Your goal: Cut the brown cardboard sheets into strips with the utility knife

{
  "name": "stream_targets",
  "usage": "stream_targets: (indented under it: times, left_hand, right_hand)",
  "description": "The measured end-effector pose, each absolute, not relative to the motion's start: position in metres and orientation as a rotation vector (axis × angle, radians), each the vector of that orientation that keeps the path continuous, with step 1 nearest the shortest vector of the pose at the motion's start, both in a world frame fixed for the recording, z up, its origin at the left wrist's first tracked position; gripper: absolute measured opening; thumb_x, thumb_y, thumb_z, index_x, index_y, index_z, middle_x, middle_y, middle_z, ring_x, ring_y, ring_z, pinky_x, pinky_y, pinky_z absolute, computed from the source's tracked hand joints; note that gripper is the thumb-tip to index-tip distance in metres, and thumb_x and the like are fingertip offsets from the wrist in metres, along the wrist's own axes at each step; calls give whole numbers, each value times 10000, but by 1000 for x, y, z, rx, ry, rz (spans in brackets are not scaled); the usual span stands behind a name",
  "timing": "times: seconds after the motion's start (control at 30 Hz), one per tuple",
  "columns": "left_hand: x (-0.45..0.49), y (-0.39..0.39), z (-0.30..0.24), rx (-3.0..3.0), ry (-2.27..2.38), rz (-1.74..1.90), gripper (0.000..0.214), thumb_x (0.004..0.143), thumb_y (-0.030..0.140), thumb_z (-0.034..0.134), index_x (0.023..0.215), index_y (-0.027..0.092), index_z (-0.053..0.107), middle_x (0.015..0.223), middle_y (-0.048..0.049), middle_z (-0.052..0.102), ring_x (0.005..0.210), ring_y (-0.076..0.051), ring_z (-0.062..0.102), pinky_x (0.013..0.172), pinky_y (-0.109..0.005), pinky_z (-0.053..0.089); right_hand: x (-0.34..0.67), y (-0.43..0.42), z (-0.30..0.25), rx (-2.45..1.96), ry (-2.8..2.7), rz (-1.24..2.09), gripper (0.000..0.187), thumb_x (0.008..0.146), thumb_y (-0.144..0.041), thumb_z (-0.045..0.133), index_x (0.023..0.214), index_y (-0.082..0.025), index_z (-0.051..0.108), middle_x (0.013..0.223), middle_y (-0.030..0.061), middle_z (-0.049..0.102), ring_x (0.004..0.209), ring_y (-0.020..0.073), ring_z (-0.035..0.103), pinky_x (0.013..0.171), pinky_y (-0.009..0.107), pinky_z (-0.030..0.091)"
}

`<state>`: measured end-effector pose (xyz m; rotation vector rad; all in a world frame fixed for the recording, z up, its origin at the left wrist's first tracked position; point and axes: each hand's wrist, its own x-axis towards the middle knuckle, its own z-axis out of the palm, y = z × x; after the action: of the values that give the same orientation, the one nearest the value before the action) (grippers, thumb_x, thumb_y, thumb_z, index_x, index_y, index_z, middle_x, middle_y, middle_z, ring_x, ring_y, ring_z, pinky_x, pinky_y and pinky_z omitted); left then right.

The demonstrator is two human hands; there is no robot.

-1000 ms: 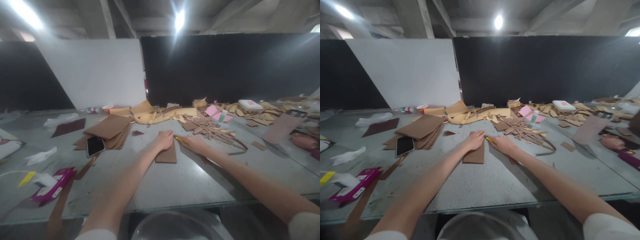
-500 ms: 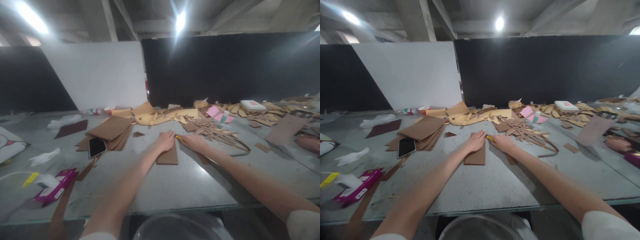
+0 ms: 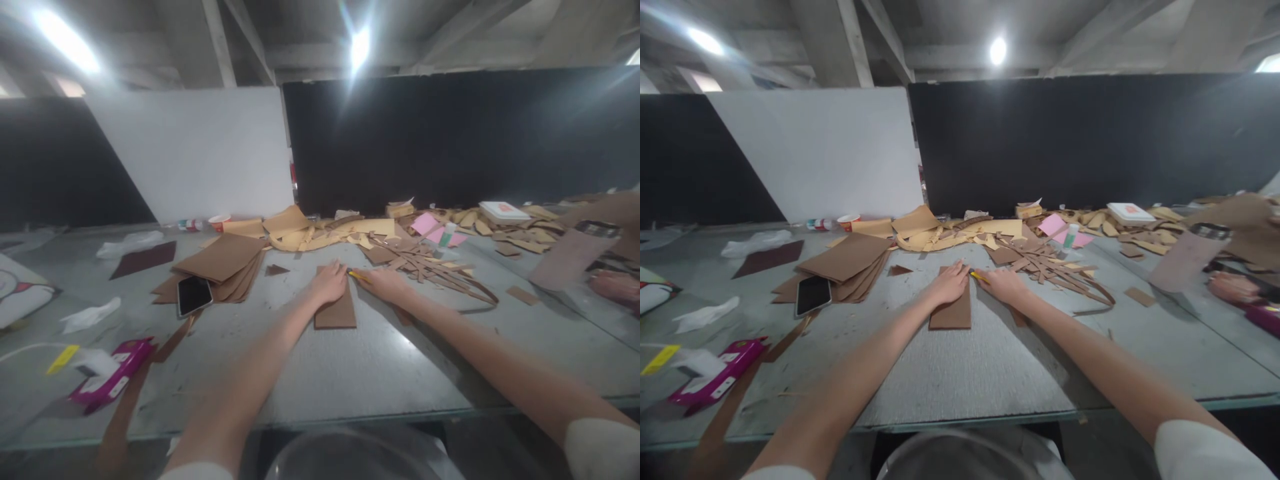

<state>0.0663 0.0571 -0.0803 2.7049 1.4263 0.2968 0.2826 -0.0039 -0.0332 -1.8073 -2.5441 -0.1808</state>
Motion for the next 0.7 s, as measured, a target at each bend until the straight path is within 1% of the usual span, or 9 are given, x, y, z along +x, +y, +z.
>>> stream_targets:
  times: [0.1,0.2,0.33,0.47,0.6,0.7]
  left_hand:
    - [67,58,-82,2706,1441,314,626,1136,344,245,1681,104,440,1809,-166,313,1698,-301,268,1374,-486,270]
    - [67,60,-85,2720,1432,334,616,1135,336,249,1677,121,449,1801,-152,344,1695,-289,277,1377,-478,262]
    - [67,61,-87,2719,1444,361,622,1131,339,248,1678,124,452,1793,-154,358,1689,-299,293,1371,-497,278]
    - [66,60,-84,2704,1444,342,626,1128,337,256,1677,103,446,1793,-173,345,1690,-307,291,1372,-503,274]
    - [66,60,-82,2693,1462,293,629,1133,339,254,1690,96,419,1811,-163,304,1699,-287,265,1386,-468,238]
    - [66,59,-82,2693,1471,272,637,1136,335,245,1696,74,399,1820,-174,269,1707,-276,238,1393,-452,219]
  right_hand:
    - [283,-8,-33,-1808,-2548,-164,551,1155,-510,347,1650,-361,538,1279,130,816,1114,289,798,915,351,549]
    - [285,-11,-34,-1819,-2556,-155,544,1152,-501,349,1637,-362,551,1231,126,829,1061,292,811,878,346,555]
    - [284,-10,-34,-1819,-2545,-150,525,1154,-494,351,1616,-368,567,1263,120,824,1087,293,806,888,351,556]
    - [279,-8,-36,-1846,-2520,-175,520,1149,-491,373,1612,-364,571,1243,128,825,1085,306,806,882,361,560]
    - [270,-6,-37,-1874,-2501,-199,534,1157,-478,332,1625,-345,552,1270,136,813,1077,295,806,882,366,565]
    - [264,0,-36,-1897,-2477,-199,540,1161,-478,304,1615,-326,554,1276,143,807,1090,279,800,898,356,563]
